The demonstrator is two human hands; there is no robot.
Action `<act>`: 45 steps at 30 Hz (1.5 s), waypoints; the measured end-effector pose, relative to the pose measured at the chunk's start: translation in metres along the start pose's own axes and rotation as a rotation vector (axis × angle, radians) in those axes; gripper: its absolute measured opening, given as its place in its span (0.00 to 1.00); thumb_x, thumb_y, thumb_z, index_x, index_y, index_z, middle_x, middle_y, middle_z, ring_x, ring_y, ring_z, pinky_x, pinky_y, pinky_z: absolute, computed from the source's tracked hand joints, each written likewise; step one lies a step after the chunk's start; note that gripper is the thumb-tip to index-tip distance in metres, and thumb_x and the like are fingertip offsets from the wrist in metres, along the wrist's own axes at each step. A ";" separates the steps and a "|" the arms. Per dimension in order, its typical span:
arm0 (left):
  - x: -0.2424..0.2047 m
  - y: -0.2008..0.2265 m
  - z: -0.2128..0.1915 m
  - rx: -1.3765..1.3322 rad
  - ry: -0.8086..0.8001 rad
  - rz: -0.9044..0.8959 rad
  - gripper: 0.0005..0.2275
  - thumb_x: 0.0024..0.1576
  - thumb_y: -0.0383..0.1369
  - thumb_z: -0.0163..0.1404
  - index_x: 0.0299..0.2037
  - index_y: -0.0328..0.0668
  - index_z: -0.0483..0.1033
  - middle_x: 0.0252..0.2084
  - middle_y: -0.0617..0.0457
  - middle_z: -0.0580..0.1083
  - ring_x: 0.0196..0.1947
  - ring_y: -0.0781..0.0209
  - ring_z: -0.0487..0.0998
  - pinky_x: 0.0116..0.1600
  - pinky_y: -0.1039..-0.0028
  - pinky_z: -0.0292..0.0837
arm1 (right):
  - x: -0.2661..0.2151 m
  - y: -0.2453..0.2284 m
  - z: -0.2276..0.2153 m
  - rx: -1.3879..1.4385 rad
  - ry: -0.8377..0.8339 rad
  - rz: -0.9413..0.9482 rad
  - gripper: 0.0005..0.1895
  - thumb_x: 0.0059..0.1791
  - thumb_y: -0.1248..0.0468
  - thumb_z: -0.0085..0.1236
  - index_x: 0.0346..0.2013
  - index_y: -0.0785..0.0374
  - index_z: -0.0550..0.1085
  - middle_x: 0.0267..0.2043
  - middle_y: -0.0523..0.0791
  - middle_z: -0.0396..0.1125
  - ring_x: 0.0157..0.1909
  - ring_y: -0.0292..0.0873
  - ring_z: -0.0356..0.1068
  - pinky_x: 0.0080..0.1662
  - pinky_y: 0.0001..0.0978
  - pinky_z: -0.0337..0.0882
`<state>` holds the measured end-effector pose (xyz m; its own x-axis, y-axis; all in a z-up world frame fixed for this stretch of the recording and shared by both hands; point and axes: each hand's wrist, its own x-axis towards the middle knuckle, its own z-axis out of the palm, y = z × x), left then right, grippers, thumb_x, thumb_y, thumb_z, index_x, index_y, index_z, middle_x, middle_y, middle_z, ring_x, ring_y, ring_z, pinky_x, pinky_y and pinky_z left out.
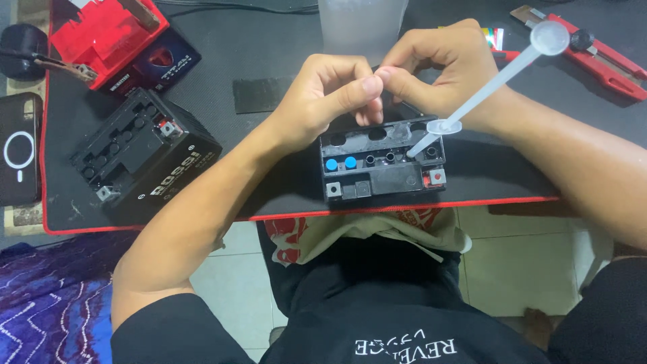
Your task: Filling battery cells with liquid using a syringe and wiping the casing with a cloth
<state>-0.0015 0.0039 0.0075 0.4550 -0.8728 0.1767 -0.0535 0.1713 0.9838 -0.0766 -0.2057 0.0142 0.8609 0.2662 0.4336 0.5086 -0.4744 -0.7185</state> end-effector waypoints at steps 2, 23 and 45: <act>0.000 0.000 0.000 0.013 0.000 0.004 0.15 0.63 0.45 0.48 0.32 0.41 0.73 0.31 0.49 0.77 0.30 0.66 0.76 0.41 0.79 0.75 | 0.000 -0.001 0.000 -0.012 0.000 0.005 0.09 0.59 0.73 0.58 0.34 0.67 0.76 0.26 0.45 0.73 0.28 0.34 0.73 0.35 0.21 0.65; -0.001 -0.004 -0.001 -0.046 -0.008 -0.022 0.18 0.63 0.47 0.46 0.39 0.40 0.77 0.31 0.50 0.78 0.31 0.69 0.77 0.40 0.83 0.73 | -0.009 0.009 -0.043 0.810 -0.177 -0.187 0.20 0.50 0.55 0.60 0.53 0.61 0.71 0.39 0.45 0.72 0.43 0.47 0.83 0.46 0.32 0.87; -0.003 0.005 0.000 -0.040 0.003 0.001 0.16 0.62 0.45 0.47 0.38 0.40 0.78 0.30 0.53 0.78 0.32 0.70 0.77 0.40 0.83 0.73 | -0.007 -0.042 -0.054 0.149 -0.169 -0.277 0.42 0.38 0.66 0.71 0.58 0.75 0.57 0.43 0.64 0.73 0.45 0.57 0.82 0.46 0.36 0.83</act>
<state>-0.0032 0.0077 0.0114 0.4577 -0.8712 0.1774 -0.0182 0.1903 0.9816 -0.1048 -0.2323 0.0709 0.6737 0.5089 0.5358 0.7089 -0.2402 -0.6632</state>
